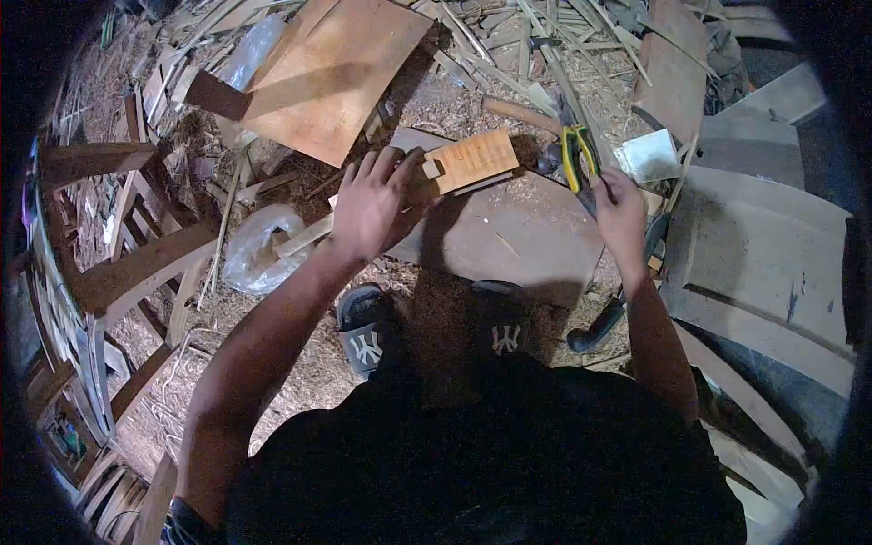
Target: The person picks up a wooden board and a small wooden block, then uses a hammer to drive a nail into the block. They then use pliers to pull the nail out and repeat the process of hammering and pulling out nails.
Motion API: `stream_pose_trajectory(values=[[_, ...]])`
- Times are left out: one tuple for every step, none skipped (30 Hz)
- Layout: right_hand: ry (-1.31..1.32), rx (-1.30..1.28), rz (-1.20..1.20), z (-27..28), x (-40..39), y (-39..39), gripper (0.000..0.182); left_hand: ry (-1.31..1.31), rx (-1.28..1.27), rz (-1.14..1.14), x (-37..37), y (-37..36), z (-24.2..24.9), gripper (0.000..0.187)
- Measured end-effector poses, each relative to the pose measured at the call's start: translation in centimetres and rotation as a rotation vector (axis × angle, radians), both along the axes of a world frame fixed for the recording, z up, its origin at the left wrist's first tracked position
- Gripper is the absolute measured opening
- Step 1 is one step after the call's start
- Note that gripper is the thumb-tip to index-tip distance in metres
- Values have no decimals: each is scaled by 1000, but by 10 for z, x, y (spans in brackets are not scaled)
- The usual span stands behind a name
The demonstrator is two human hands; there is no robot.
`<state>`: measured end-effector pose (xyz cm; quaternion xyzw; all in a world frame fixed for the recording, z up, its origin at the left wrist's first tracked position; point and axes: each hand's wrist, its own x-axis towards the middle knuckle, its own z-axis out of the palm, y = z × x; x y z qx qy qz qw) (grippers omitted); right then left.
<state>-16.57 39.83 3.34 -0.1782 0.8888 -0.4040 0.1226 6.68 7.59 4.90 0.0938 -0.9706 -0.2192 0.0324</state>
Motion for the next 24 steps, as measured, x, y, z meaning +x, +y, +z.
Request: stream_pose_trajectory(values=[[245,286,90,13,8,5,52,2,-3,2,1,0,0,69],[491,570,180,23,14,10,54,9,-3,-6,2,-1,0,70],[495,566,184,30,17,14,54,18,-5,-13,3,-1,1,71],[265,643,178,36,20,19,52,20,-9,-8,3,-2,1,71],[33,715,171,39,23,21,51,42,25,-14,3,-3,1,73],[35,711,175,40,26,20,51,64,59,-20,2,-2,4,76],[50,737,154,40,29,18,49,193,88,-10,0,-1,11,64],[64,764,132,40,31,18,47,192,85,-10,0,-3,11,64],[63,762,129,40,31,18,47,262,219,45,0,-5,9,50],[-32,714,78,40,30,19,49,331,353,98,-1,-6,7,37],[-126,664,28,41,28,21,52,431,448,156,-5,-4,1,19],[-127,662,27,39,28,24,52,430,446,155,-4,-4,0,19],[-129,624,45,35,27,30,50,334,481,213,-1,-5,0,16],[-131,587,64,30,27,37,50,238,516,273,1,-6,-1,14],[-130,588,67,23,28,46,50,238,517,276,2,-9,-3,14],[-203,493,19,15,31,55,47,221,476,222,3,-12,-6,19],[-276,398,-28,10,34,64,45,204,435,169,4,-14,-10,24],[-276,400,-26,23,42,55,45,203,437,172,2,-12,-9,24],[-446,252,-160,47,54,33,41,252,385,144,-2,-8,-4,28],[-614,101,-296,61,64,21,39,299,334,115,-5,-5,1,33],[-615,103,-297,64,69,22,39,245,267,98,-6,-2,8,46],[-668,24,-288,66,74,23,36,243,269,99,-5,-1,6,46],[-720,-55,-279,67,78,24,33,197,276,52,-5,0,3,50],[-721,-53,-279,68,84,25,33,153,282,6,-5,0,2,54]])
